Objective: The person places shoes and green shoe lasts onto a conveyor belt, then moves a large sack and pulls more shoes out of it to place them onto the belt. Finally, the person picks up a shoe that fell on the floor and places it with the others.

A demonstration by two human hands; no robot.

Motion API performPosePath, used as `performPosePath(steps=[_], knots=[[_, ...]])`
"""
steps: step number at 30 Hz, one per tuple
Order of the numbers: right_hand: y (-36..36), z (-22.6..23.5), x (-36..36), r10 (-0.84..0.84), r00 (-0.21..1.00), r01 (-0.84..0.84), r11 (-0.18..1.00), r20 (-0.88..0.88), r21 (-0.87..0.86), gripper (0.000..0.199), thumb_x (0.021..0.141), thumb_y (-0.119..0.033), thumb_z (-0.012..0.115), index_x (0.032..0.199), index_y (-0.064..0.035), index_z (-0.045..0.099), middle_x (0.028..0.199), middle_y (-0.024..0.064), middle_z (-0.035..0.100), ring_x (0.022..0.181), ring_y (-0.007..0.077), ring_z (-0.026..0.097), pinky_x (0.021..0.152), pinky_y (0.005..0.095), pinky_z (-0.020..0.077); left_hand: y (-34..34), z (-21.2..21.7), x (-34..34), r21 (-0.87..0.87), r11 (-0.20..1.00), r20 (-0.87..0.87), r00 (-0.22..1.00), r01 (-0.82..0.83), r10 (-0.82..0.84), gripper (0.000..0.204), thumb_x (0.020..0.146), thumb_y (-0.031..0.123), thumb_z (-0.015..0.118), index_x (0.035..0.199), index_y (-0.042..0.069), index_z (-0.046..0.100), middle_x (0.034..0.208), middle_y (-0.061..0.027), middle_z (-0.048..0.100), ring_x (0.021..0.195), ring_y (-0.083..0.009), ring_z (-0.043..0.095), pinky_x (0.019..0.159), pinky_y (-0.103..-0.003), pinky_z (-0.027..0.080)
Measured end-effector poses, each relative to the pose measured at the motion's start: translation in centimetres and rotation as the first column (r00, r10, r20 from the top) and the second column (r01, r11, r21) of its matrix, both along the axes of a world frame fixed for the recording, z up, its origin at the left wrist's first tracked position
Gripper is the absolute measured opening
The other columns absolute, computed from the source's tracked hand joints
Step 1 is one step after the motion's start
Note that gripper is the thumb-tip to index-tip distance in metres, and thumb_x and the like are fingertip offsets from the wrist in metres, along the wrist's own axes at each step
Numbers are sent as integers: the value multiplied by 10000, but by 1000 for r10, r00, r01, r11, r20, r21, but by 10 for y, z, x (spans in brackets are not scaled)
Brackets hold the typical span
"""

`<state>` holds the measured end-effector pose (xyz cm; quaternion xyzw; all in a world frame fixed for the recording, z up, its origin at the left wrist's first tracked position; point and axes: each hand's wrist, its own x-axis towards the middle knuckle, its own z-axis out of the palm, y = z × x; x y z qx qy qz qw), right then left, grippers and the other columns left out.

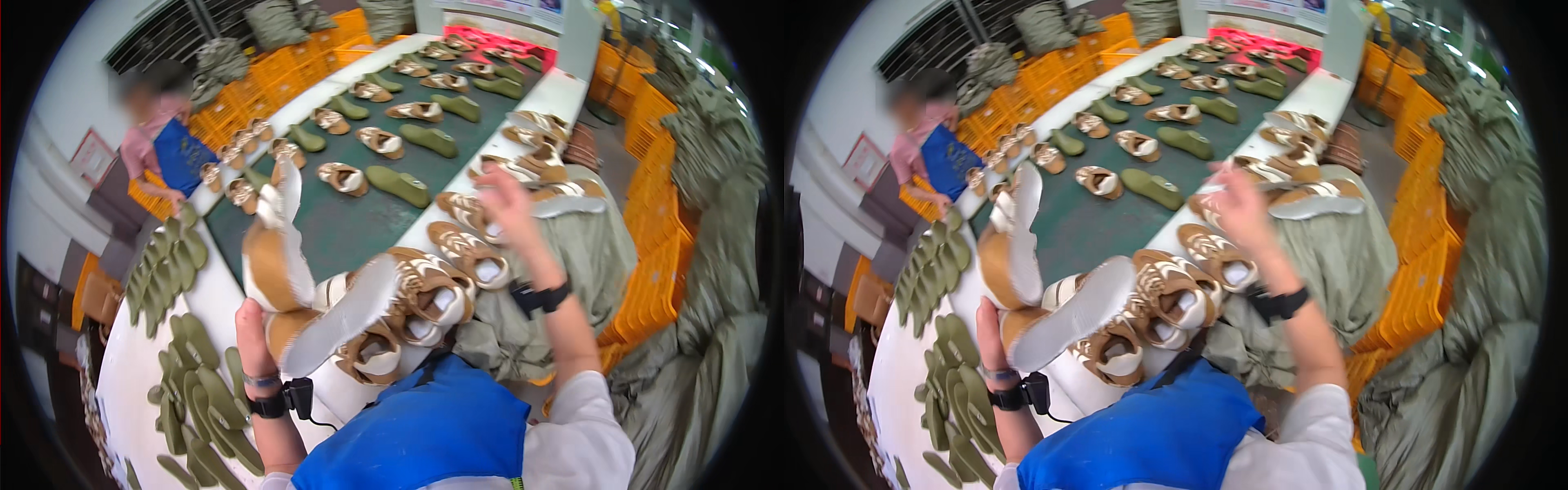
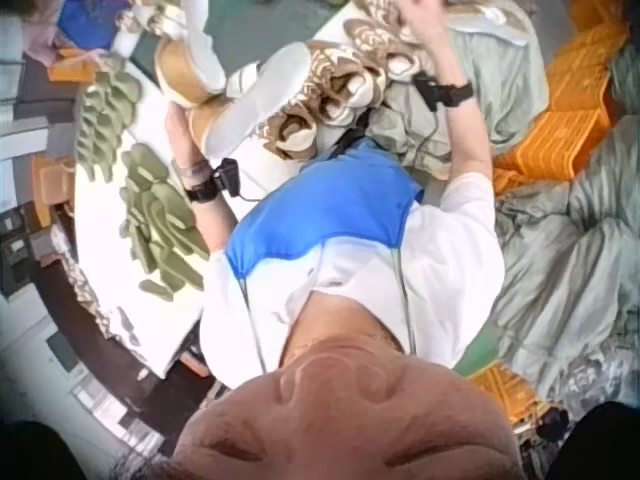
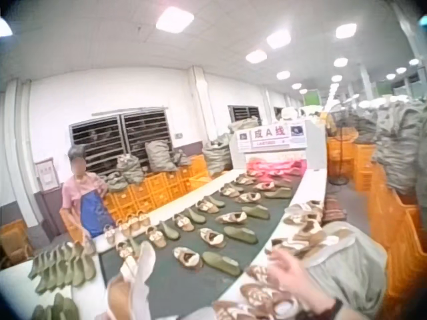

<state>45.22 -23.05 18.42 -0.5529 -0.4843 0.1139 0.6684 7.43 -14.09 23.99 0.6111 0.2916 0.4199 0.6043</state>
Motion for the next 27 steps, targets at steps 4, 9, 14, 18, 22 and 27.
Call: performPosePath(steps=[4, 9, 14, 18, 22, 27], knots=[[-61, -89, 224, -627, 568, 728, 685, 533, 31, 362, 791, -135, 559, 1139, -34, 540, 1106, 158, 561, 983, 299, 548, 862, 380, 421, 9, -17, -37, -309, 942, 220, 955, -128, 202, 502, 937, 423, 345, 1184, 4, 468, 1051, -128, 588, 916, -232, 595, 777, -341, 496], [-137, -149, 324, -552, 353, 932, 139, 756, -334, 446, 824, -251, 540, 1190, -3, 485, 1195, 208, 503, 1111, 341, 470, 930, 423, 370, 4, -74, -77, 0, 915, 63, 913, -404, 404, 535, 930, 455, 342, 1233, 22, 425, 1142, -145, 541, 970, -258, 571, 807, -374, 484], [-194, -161, 364, -527, 847, 391, 524, 73, -756, 604, 837, -478, 524, 1224, -16, 490, 930, 12, 612, 737, 121, 532, 634, 240, 430, 34, -118, -112, 54, 862, 23, 864, -503, 503, 503, 911, 234, 450, 1338, 57, 251, 1192, -135, 501, 1019, -233, 543, 866, -349, 460], [-121, -102, 225, -163, 972, -62, 516, -168, -854, 685, 792, -470, 596, 1348, -141, 367, 1308, 47, 434, 1053, 174, 486, 799, 325, 436, 5, -99, -139, -151, 912, 61, 917, -383, 395, 487, 913, 295, 422, 1317, 57, 290, 1187, -139, 504, 1024, -240, 535, 872, -360, 451], [-143, -150, 189, 112, 990, 8, 570, 88, -821, 812, 668, -378, 739, 1326, -66, 379, 1296, 137, 444, 1132, 237, 467, 919, 332, 400, 1, -85, -103, -328, 881, 126, 909, -339, 397, 489, 915, 356, 393, 1296, 56, 329, 1182, -143, 508, 1030, -248, 528, 878, -371, 443], [-150, -174, 101, -336, 922, 387, 834, 195, -394, 625, 648, -311, 749, 1169, -52, 522, 1139, 180, 520, 1095, 320, 482, 937, 376, 383, -9, -46, -70, -499, 771, 200, 814, -395, 546, 516, 917, 433, 357, 1269, 56, 378, 1176, -148, 512, 1036, -257, 519, 886, -385, 432]])
